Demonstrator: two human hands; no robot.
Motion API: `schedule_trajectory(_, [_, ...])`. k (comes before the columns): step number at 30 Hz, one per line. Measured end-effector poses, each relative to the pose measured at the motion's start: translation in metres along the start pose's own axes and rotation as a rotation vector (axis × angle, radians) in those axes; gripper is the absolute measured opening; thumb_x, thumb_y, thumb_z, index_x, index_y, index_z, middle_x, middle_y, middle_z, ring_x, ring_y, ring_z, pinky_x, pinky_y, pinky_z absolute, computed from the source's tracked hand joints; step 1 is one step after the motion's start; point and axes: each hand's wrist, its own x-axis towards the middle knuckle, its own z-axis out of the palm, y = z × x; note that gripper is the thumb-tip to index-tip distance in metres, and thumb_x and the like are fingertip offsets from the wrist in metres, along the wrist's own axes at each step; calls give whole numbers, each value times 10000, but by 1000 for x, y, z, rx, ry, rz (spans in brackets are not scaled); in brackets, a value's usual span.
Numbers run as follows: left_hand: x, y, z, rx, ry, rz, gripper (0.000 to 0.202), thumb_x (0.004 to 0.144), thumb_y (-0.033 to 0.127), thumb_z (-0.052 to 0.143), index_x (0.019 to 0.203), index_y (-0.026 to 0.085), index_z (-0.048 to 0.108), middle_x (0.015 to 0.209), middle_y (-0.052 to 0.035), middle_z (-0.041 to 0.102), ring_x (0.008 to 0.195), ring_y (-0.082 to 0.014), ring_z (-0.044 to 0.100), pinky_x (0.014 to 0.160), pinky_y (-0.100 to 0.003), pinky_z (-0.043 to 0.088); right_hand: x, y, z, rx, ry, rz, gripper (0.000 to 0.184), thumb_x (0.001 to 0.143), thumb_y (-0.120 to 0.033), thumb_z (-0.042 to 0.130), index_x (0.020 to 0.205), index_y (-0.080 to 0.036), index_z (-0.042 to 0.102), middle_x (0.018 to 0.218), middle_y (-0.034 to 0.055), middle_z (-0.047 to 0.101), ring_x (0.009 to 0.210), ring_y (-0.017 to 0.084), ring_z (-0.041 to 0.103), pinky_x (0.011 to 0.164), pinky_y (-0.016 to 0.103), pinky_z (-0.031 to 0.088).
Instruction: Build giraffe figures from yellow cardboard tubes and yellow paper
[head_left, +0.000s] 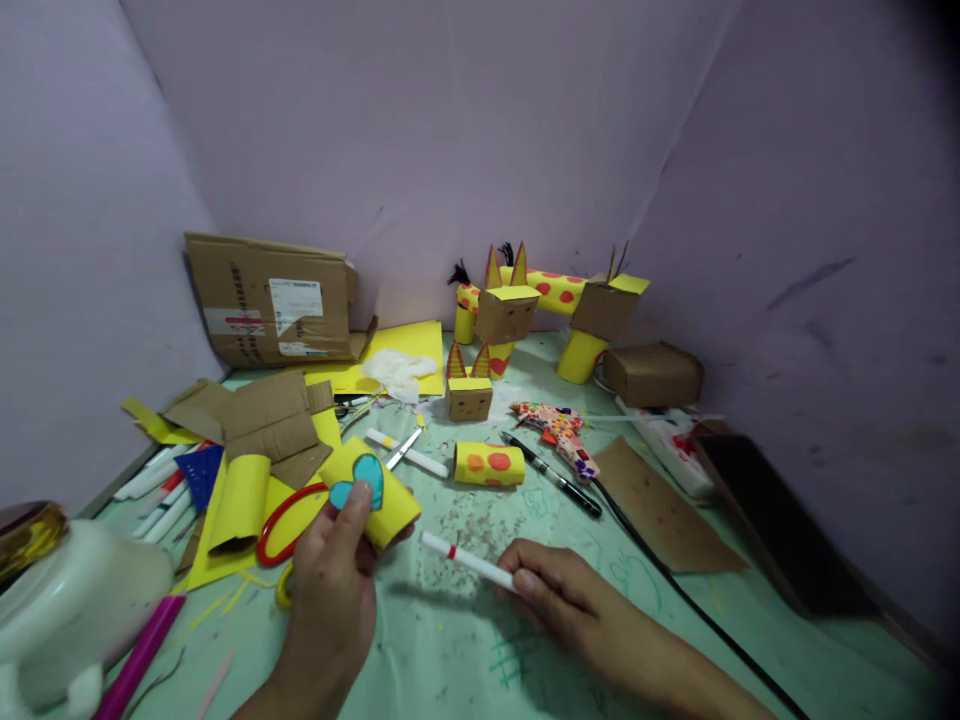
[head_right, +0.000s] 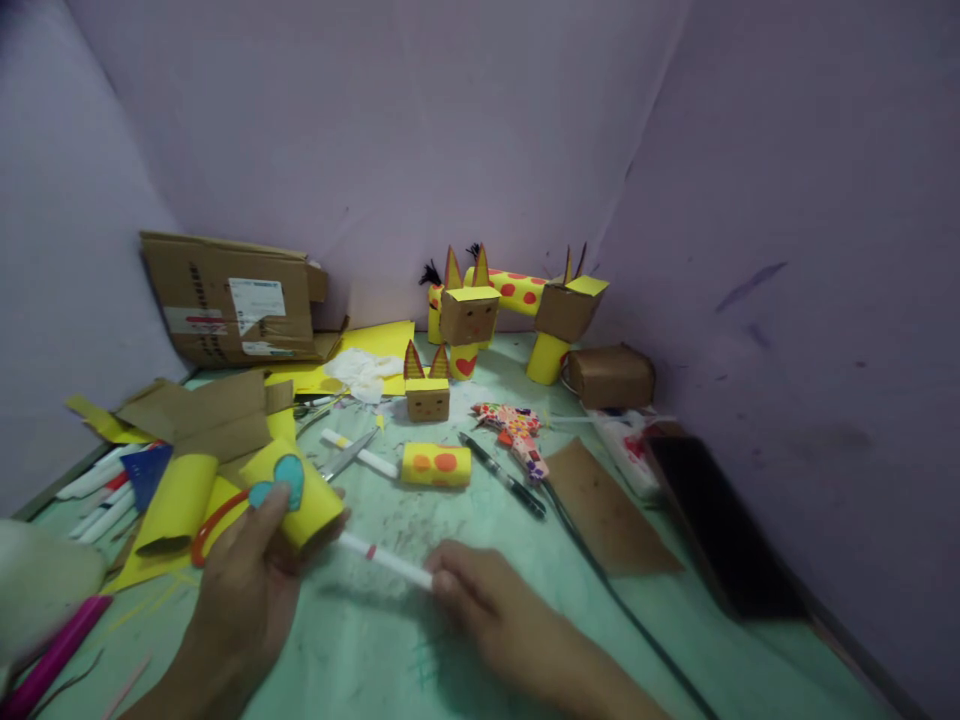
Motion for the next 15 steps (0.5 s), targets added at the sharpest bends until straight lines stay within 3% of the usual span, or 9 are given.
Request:
schedule_trajectory(4, [-11, 8, 11, 17, 85, -6, 326, 625, 418, 707, 738, 148, 563, 550, 15, 634, 457, -170, 623, 448, -277, 537, -3, -11, 22, -40, -103, 58, 392, 937, -480, 296, 775, -192, 507, 726, 8, 511, 705, 153, 477, 662, 258, 379])
schedule_trajectory(7, [-20, 14, 13, -7, 31, -55, 319, 667, 439, 672, 683, 157, 526, 520, 25, 606, 270, -49, 408, 264, -151, 332, -6, -17, 33, -56, -143, 137, 391, 923, -518, 304, 846, -209, 531, 772, 13, 518, 746, 160, 498, 691, 267, 384])
schedule_trajectory(10, [-26, 19, 13, -79, -43, -153, 329, 693, 447, 649, 638, 154, 508, 466, 45, 541, 231, 10, 223, 231, -109, 179, -5, -21, 37, 83, -260, 96, 461, 903, -573, 304, 909, -190, 561, 698, -6, 479, 639, 121, 446, 601, 226, 360])
schedule_trajectory(13, [-29, 21, 13, -115, -63, -231, 347, 727, 460, 614, 621, 143, 519, 444, 50, 503, 230, 14, 207, 235, -108, 176, -1, -20, 41, 270, -379, 39, 568, 883, -625, 278, 856, -154, 594, 599, -35, 393, 519, 81, 344, 481, 185, 286])
schedule_trajectory(15, [-27, 21, 13, -131, -54, -273, 374, 754, 476, 583, 603, 140, 518, 429, 56, 479, 227, 15, 191, 235, -110, 164, 1, -15, 46, 201, -347, -6, 570, 887, -605, 269, 783, -148, 594, 560, -35, 380, 483, 77, 334, 453, 183, 267])
